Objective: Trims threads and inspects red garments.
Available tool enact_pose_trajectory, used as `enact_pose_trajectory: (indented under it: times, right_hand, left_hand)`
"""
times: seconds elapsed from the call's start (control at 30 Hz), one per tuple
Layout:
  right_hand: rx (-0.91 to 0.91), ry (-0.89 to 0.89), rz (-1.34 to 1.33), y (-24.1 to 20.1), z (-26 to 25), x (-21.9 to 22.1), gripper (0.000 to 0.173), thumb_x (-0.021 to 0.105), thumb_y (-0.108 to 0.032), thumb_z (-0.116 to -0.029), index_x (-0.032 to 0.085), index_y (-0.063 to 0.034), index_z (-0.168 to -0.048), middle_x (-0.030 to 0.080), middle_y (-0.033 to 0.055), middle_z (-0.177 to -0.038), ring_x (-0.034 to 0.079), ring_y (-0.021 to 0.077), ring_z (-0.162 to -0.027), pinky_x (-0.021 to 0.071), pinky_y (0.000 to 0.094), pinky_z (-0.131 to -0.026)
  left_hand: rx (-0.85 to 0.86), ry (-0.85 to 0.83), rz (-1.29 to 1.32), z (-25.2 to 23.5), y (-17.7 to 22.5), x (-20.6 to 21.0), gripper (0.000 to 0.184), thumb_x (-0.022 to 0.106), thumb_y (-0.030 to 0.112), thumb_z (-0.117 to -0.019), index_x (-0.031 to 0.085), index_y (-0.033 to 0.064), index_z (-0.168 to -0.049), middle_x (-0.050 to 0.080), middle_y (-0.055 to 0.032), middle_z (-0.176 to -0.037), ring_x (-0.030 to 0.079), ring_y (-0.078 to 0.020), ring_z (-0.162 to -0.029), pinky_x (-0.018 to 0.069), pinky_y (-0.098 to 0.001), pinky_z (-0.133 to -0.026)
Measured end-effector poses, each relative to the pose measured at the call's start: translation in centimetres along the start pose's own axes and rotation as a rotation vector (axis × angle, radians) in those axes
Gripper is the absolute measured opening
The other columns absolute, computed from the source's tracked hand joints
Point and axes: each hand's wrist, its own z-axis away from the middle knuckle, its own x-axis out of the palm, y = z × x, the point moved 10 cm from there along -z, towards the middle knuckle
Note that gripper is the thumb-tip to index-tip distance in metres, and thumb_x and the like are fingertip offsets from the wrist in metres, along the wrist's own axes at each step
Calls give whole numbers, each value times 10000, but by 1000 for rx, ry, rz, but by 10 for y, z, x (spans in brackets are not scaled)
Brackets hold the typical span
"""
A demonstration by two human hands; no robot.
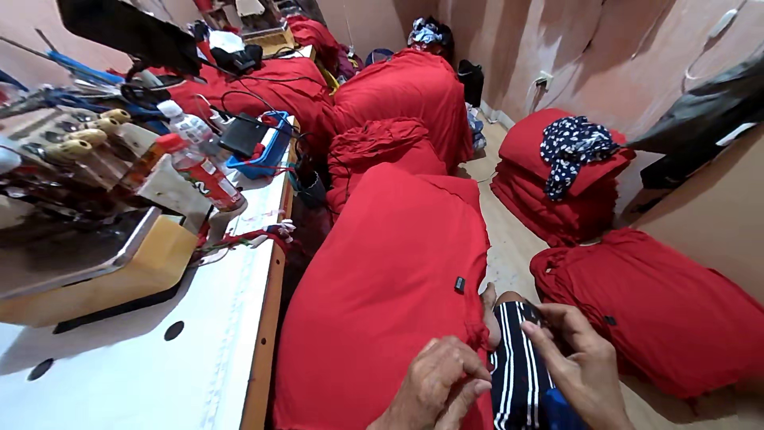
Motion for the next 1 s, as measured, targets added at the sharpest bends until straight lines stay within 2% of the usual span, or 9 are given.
enact_pose_trajectory:
  times: [0.13, 0.2, 0.33, 0.43, 0.53, 0.63, 0.77, 0.9, 1.0]
  right_hand:
    - [191, 36, -277, 23, -8, -16, 202, 641, -144, -926, 608, -39, -1096, 638, -119, -851, 588, -87, -681, 502, 90, -601]
    - [290, 33, -383, 33, -8, -14, 194, 623, -125, -924, 594, -65, -1106, 623, -135, -803, 532, -81, -580, 439, 86, -505]
    - [408, -91, -454, 47, -4, 10, 313, 660, -67, -863, 590, -13, -1163, 634, -80, -862, 538, -54, -598, 455, 117, -524]
    - [453, -173, -470, 50, -2, 32, 231, 609, 3, -884, 657, -3, -1110, 636, -40, -906, 557, -27, -652, 472, 128, -570]
    - [424, -249, -487, 45, -3, 49, 211, 578, 10, -898, 684, -17, -1079, 680, -66, -885, 556, -53, -641, 457, 122, -565]
    - [376, -360, -514, 29, -9, 66, 246, 571, 8, -919, 679, 32, -1138, 704, -24, -981, 620, -51, -789, 520, 133, -707]
    - [273, -503, -499, 8, -25, 89, 337, 560, 25, -902, 638, 117, -1216, 705, 61, -1045, 592, -54, -798, 505, 134, -742]
    - [179, -718, -499, -5, -24, 116, 259, 535, 33, -907, 659, 74, -1131, 687, -7, -967, 597, -70, -818, 513, 143, -767]
    - [193, -758, -507, -3, -21, 126, 193, 544, 25, -912, 676, 43, -1052, 660, -43, -882, 579, -69, -765, 501, 143, -731]
  left_hand:
    - [-136, -220, -53, -31, 4, -2, 564, 288, 396, -1113, 585, -43, -1306, 710, -127, -1028, 686, -202, -955, 544, -369, -847]
    - [-177, -251, -106, -50, -11, -4, 437, 367, 228, -1103, 534, -63, -1384, 702, -148, -1069, 686, -217, -983, 551, -365, -899]
    - [-260, -352, -143, -74, -61, 17, 333, 463, -71, -968, 706, -12, -1188, 661, -221, -1127, 649, -327, -1037, 528, -453, -911]
    - [-358, -663, -224, -63, -94, 45, 288, 526, -60, -953, 741, 11, -1130, 577, -286, -1314, 522, -447, -1249, 409, -592, -1009]
    - [-297, -712, -308, -57, -103, 42, 198, 558, 24, -979, 744, 8, -1046, 588, -281, -1310, 530, -459, -1251, 406, -610, -1004]
    - [-218, -553, -238, -65, -97, 20, 189, 545, 21, -978, 728, -10, -1014, 646, -251, -1217, 608, -413, -1159, 465, -577, -941]
    - [-155, -440, -132, -77, -89, -1, 163, 559, 24, -962, 716, -11, -989, 668, -205, -1184, 627, -324, -1145, 493, -488, -947]
    - [-193, -384, -50, -77, -89, -25, 182, 533, -8, -939, 706, -60, -960, 664, -215, -1225, 610, -248, -1185, 461, -356, -1028]
    - [-324, -385, 6, -66, -104, -40, 223, 488, 27, -953, 690, -62, -982, 630, -196, -1312, 580, -170, -1219, 466, -294, -970]
